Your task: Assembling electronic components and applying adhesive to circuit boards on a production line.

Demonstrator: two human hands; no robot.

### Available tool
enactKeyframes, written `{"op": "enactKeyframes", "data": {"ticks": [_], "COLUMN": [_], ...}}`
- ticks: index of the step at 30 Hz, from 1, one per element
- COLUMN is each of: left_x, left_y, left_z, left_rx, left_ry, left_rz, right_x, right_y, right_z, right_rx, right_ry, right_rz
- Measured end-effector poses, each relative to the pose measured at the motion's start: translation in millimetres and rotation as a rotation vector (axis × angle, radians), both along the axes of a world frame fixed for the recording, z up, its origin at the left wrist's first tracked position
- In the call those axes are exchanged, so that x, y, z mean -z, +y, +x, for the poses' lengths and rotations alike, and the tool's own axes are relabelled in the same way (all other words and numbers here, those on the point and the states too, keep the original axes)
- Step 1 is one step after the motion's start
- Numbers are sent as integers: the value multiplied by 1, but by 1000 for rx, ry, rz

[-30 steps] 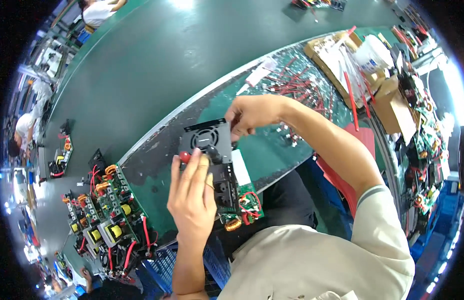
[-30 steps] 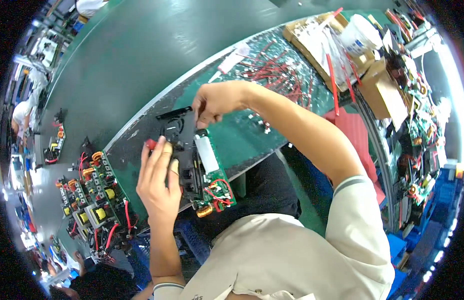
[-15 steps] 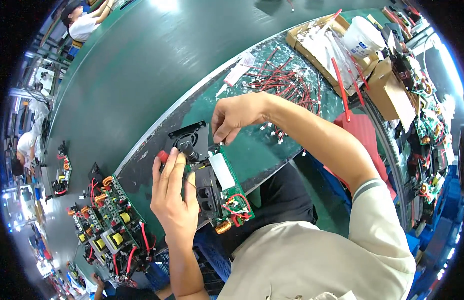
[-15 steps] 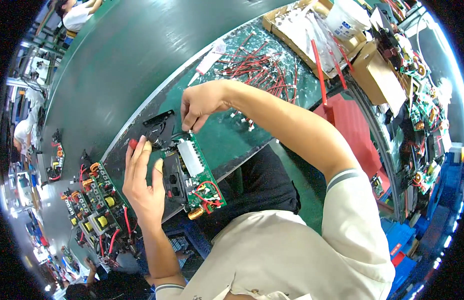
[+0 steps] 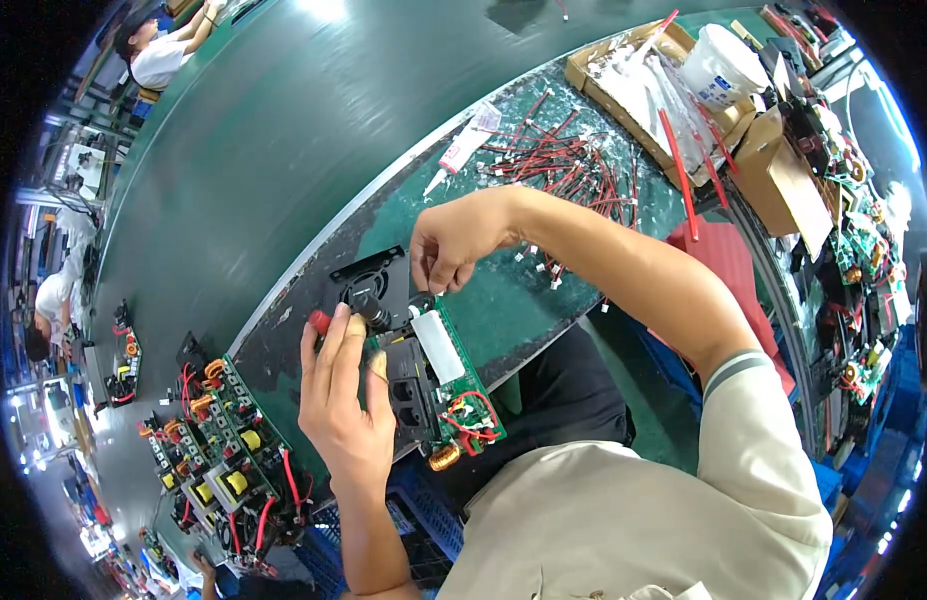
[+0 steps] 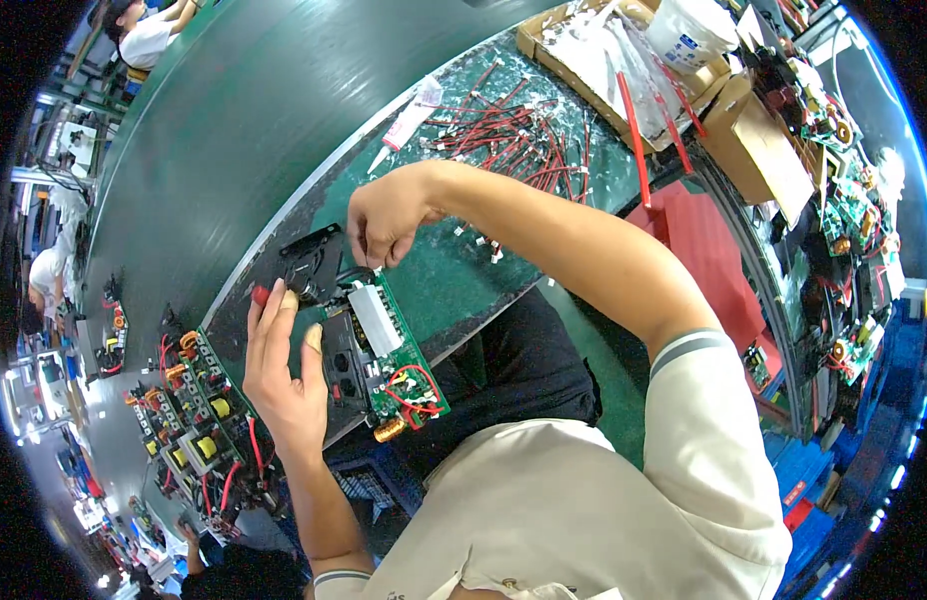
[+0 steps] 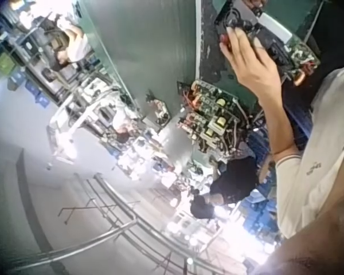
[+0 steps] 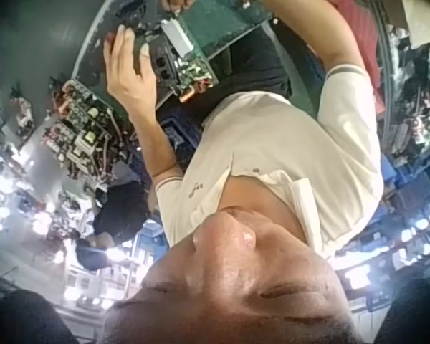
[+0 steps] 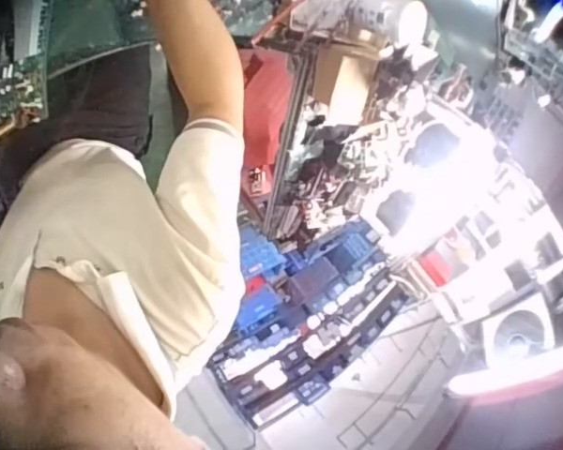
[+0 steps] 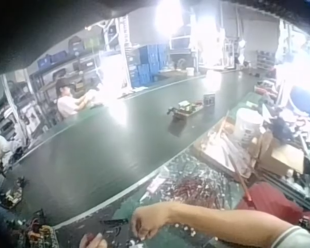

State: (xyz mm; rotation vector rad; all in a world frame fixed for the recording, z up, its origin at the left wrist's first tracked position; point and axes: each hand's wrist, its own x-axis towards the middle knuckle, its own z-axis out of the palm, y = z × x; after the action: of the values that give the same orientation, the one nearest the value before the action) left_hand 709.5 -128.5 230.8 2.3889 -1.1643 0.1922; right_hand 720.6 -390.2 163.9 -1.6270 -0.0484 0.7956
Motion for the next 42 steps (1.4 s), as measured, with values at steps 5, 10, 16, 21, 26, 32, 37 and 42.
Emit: {"op": "enactKeyframes", "data": {"ticks": [5, 10, 16, 21, 26, 32, 37, 42], "left_x": [0, -18, -44, -23, -18, -13, -20, -22], "left_y": [0, -7, -47, -70, -73, -70, -71, -76], "left_z": [-3, -9, -17, -9, -2, 0, 10, 22], "left_rx": [0, 4, 38, 185, 198, 258, 300, 359], "left_ry": [-42, -152, -307, -326, -240, -216, -155, -354], "left_rz": [22, 249, 210, 539, 580, 461, 484, 600], "right_x": [2, -2, 9, 2, 0, 10, 26, 21], "right_y": [10, 14, 16, 25, 31, 33, 42, 41], "right_z": [4, -6, -18, -15, -22, -34, -36, -40], "right_rx": [-104, -64, 154, 110, 151, 268, 404, 412], "right_ry": [-128, -248, -251, -308, -441, -500, -559, -559], "right_rz": [-136, -274, -194, -341, -487, -444, -398, -414]}}
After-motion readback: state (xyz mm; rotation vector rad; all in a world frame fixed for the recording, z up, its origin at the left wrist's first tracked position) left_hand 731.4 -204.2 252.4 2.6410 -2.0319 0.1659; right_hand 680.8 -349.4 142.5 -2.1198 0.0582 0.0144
